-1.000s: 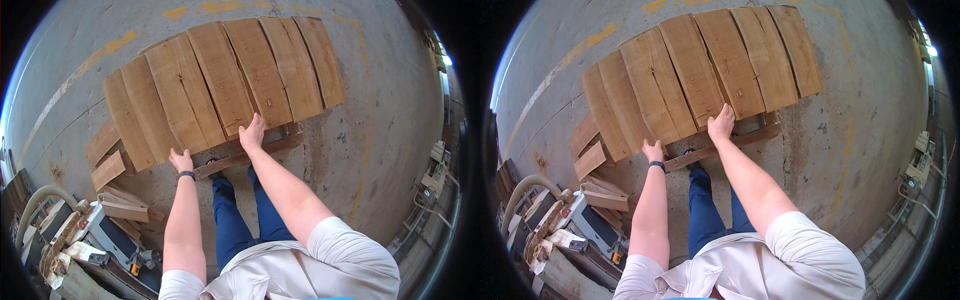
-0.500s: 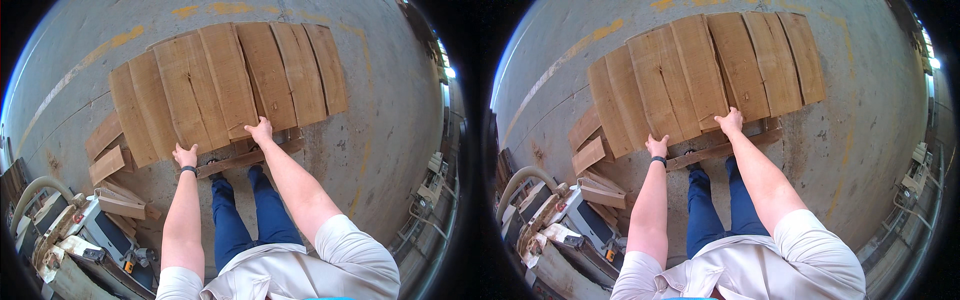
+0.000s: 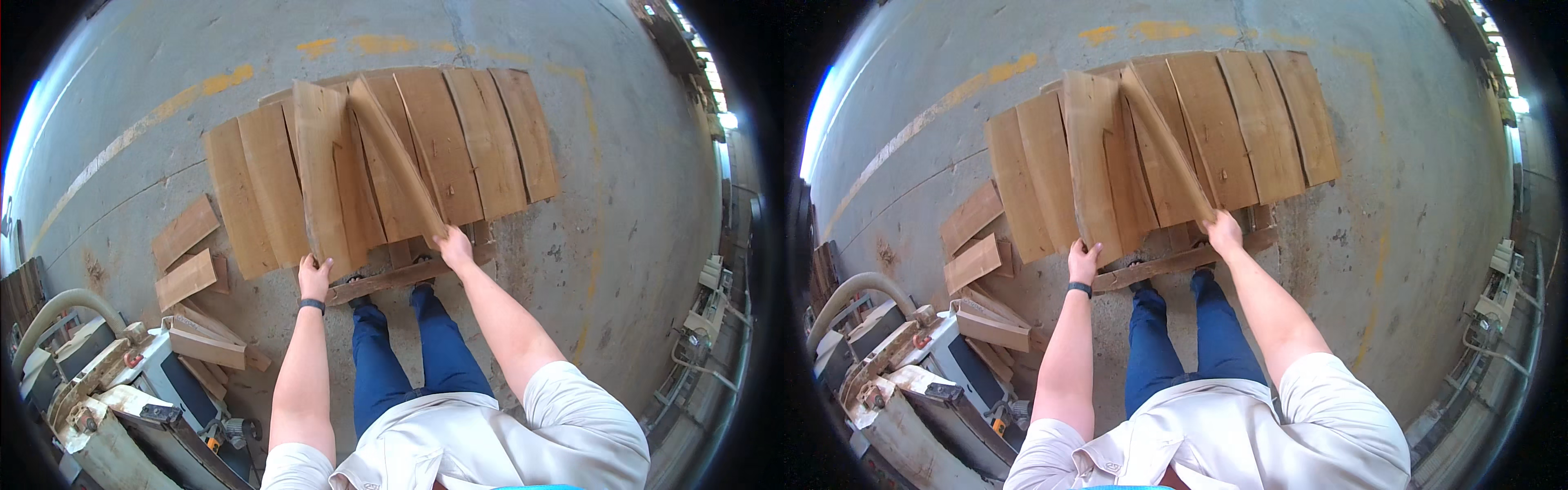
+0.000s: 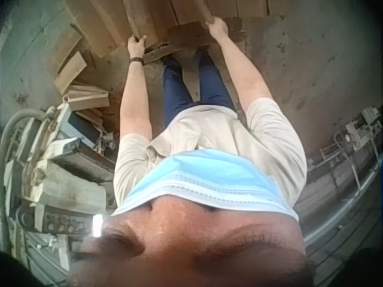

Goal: The person repeatedly picks up wooden planks from a stack and feeds them into a machine by hand.

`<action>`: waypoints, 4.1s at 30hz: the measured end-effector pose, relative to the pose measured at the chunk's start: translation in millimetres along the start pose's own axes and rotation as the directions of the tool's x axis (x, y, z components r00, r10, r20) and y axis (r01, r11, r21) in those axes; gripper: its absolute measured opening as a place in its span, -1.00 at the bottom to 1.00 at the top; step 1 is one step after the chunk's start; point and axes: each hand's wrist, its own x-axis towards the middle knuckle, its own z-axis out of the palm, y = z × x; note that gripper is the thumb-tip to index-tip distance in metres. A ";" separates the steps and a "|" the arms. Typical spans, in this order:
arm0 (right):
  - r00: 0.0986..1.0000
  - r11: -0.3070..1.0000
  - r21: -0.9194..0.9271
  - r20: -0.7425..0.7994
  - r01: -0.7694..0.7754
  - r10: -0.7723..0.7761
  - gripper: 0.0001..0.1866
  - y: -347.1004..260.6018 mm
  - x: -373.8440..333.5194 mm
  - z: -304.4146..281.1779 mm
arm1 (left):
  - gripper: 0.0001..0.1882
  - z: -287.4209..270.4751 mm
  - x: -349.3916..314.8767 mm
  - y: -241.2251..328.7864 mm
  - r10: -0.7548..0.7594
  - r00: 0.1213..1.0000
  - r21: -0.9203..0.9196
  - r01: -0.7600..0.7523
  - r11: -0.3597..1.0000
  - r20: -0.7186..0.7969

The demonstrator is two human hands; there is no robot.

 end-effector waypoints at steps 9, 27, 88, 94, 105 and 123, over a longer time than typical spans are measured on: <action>0.963 0.964 -0.131 0.110 -0.233 0.247 -0.57 121.2 -169.9 -62.9 | -0.65 -118.3 -82.7 -32.0 0.124 0.991 0.340 -0.133 0.931 0.047; 0.982 0.938 0.338 0.189 -0.079 0.014 -0.55 133.2 -297.0 -55.3 | -0.69 -190.7 -268.7 -9.4 -0.079 0.993 -0.349 0.103 0.931 0.084; -0.482 -0.597 0.147 0.751 0.789 -0.452 -0.06 -401.1 -785.9 357.3 | -0.14 -451.9 -756.1 -361.5 -0.380 0.535 0.146 0.701 0.698 -0.754; -0.503 -0.644 0.137 0.751 0.753 -0.429 -0.11 -444.5 -790.3 392.9 | -0.14 -492.1 -742.4 -366.6 -0.471 0.552 0.060 0.689 0.722 -0.688; -0.490 -0.589 0.178 0.761 0.788 -0.426 -0.27 -528.5 -838.8 479.6 | -0.15 -582.0 -723.0 -423.9 -0.512 0.528 0.025 0.713 0.701 -0.678; -0.344 -0.517 0.077 0.828 0.853 -0.444 -0.10 -623.4 -890.9 556.6 | -0.16 -687.9 -707.9 -475.9 -0.500 0.594 0.042 0.670 0.742 -0.630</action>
